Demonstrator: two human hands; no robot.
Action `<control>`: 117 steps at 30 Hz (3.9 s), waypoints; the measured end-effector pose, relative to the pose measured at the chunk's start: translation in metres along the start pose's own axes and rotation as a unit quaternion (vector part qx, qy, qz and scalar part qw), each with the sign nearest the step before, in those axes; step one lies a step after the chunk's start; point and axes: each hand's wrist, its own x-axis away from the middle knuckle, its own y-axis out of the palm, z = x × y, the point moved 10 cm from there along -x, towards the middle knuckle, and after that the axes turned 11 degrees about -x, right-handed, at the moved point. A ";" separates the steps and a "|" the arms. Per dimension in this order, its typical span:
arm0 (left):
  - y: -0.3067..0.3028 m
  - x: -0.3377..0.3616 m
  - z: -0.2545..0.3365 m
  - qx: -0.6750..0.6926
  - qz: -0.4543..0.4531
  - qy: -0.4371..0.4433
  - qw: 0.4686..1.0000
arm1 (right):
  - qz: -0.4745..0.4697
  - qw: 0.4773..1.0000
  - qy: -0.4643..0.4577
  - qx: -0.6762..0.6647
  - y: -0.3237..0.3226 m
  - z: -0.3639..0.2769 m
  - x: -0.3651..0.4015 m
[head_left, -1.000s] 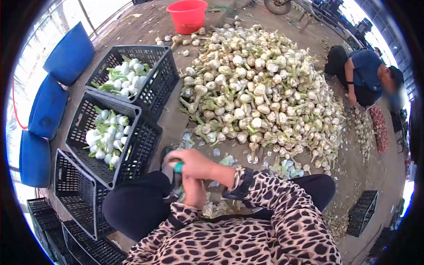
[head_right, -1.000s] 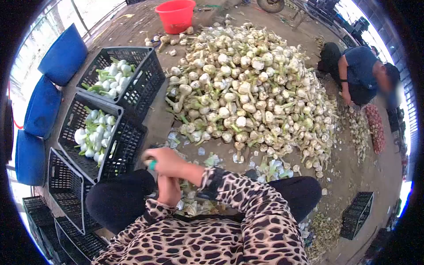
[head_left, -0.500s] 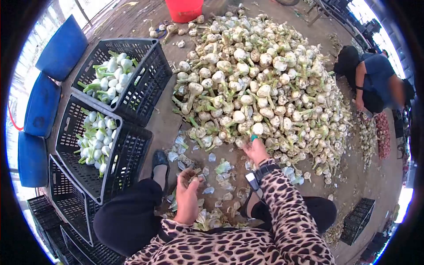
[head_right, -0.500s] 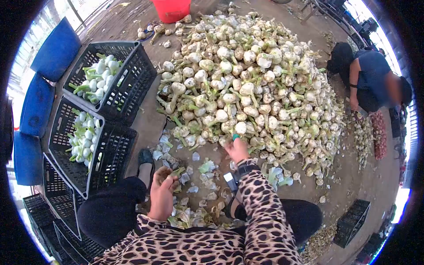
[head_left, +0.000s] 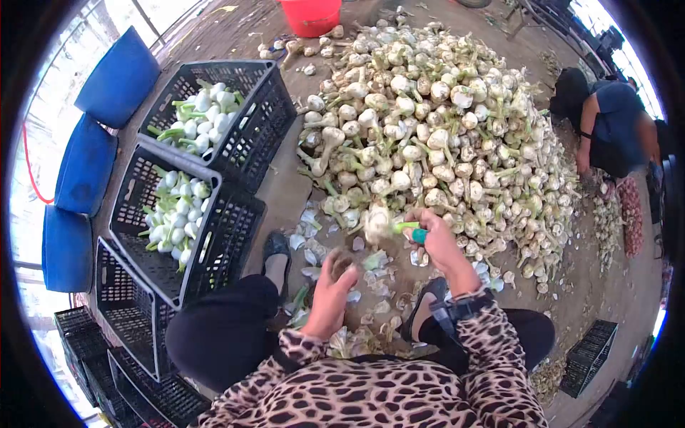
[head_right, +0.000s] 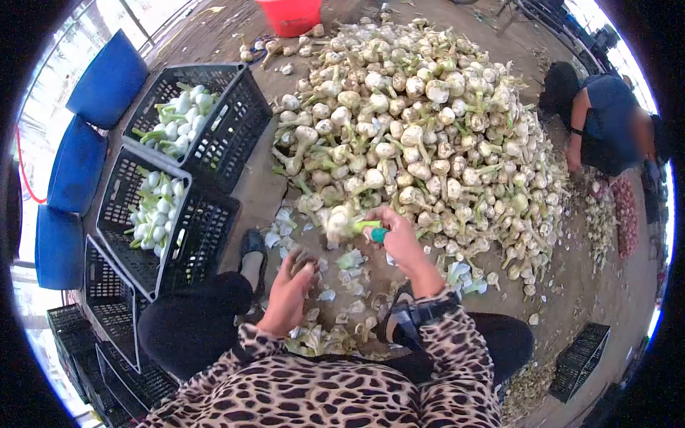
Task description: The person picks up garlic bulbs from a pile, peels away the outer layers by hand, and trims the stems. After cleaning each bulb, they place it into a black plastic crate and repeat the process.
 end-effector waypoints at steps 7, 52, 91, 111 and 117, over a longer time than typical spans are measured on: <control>0.054 0.045 0.046 0.126 -0.237 0.043 0.962 | -0.019 0.993 -0.057 -0.104 0.042 -0.044 0.093; 0.051 0.080 0.071 -0.053 -0.210 0.258 0.941 | 0.057 0.986 -0.113 -0.104 0.067 -0.037 0.139; 0.033 0.059 0.028 0.168 -0.179 0.011 0.969 | 0.022 0.945 -0.237 0.222 0.081 -0.067 0.158; 0.046 0.088 0.019 0.035 -0.340 -0.050 0.938 | 0.107 0.785 -0.381 0.476 0.077 -0.086 0.151; 0.035 0.083 0.030 -0.061 -0.292 0.055 0.953 | 0.016 0.767 -0.164 0.620 0.067 -0.003 0.120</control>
